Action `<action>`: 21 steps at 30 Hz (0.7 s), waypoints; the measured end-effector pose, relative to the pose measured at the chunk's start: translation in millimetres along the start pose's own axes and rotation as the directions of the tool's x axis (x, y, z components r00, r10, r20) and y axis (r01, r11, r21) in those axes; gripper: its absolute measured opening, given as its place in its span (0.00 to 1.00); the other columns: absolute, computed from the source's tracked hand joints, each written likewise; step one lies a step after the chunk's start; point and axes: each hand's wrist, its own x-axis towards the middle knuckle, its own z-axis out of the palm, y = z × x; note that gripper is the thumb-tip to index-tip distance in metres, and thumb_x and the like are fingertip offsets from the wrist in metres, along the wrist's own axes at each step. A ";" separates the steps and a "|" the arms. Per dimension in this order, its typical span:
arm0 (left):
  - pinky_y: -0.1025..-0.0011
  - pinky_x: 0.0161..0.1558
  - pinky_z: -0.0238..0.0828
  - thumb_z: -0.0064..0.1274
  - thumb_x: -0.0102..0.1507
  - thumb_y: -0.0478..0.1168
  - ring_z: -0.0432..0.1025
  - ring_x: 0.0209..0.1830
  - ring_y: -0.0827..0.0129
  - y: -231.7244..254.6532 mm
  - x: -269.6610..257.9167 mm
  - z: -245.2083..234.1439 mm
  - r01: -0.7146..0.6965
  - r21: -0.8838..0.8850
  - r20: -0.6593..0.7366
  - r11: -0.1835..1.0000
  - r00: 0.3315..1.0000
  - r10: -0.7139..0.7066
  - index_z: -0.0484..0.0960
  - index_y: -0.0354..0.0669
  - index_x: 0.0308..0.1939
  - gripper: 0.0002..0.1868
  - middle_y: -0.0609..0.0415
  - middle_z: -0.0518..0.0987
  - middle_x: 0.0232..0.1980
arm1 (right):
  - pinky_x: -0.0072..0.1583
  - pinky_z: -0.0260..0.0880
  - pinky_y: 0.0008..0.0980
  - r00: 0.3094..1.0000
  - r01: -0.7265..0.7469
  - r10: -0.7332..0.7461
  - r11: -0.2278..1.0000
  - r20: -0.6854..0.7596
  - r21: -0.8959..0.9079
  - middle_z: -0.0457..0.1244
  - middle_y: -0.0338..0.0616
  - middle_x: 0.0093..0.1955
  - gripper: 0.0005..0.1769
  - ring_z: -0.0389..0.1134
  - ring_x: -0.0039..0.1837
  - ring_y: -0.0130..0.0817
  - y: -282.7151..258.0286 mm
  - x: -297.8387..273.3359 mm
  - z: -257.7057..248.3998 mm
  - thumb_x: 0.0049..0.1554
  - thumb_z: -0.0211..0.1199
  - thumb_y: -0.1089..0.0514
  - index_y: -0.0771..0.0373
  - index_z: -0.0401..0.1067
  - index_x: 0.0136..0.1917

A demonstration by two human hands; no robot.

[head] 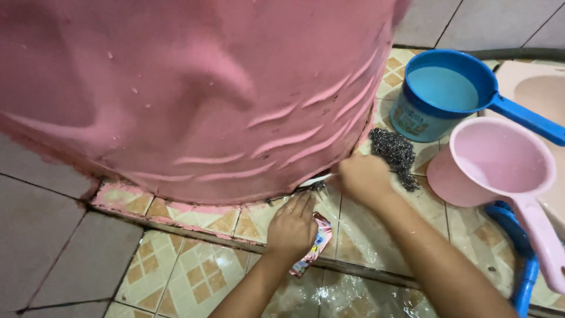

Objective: Cleaning the base and interior of a large pink water reservoir using a toothbrush, steel wool, and detergent.

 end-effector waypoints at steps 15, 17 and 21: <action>0.55 0.61 0.66 0.50 0.60 0.41 0.70 0.62 0.51 4.7 19.1 -3.3 -0.058 0.010 -0.071 0.998 0.996 0.059 0.80 0.34 0.55 0.22 0.41 0.77 0.62 | 0.48 0.73 0.47 0.985 -0.112 0.067 0.947 0.157 0.300 0.73 0.45 0.43 0.12 0.74 0.45 0.46 63.6 -15.6 -3.3 0.54 0.66 0.46 0.45 0.82 0.50; 0.57 0.61 0.68 0.50 0.59 0.40 0.71 0.62 0.52 5.8 15.5 -7.8 -0.109 -0.035 -0.083 0.993 0.991 0.106 0.81 0.35 0.52 0.19 0.43 0.79 0.59 | 0.48 0.73 0.45 0.975 -0.096 0.014 0.924 0.220 0.370 0.73 0.46 0.43 0.12 0.74 0.45 0.46 63.0 -20.4 3.5 0.53 0.66 0.48 0.47 0.82 0.50; 0.59 0.57 0.72 0.51 0.58 0.39 0.75 0.57 0.55 4.3 12.3 -6.5 -0.147 -0.105 -0.104 0.984 0.985 0.136 0.82 0.37 0.42 0.12 0.44 0.82 0.53 | 0.48 0.74 0.41 0.953 0.033 -0.195 0.829 0.234 0.558 0.73 0.47 0.43 0.11 0.75 0.42 0.44 59.2 -16.8 26.0 0.53 0.68 0.51 0.53 0.83 0.48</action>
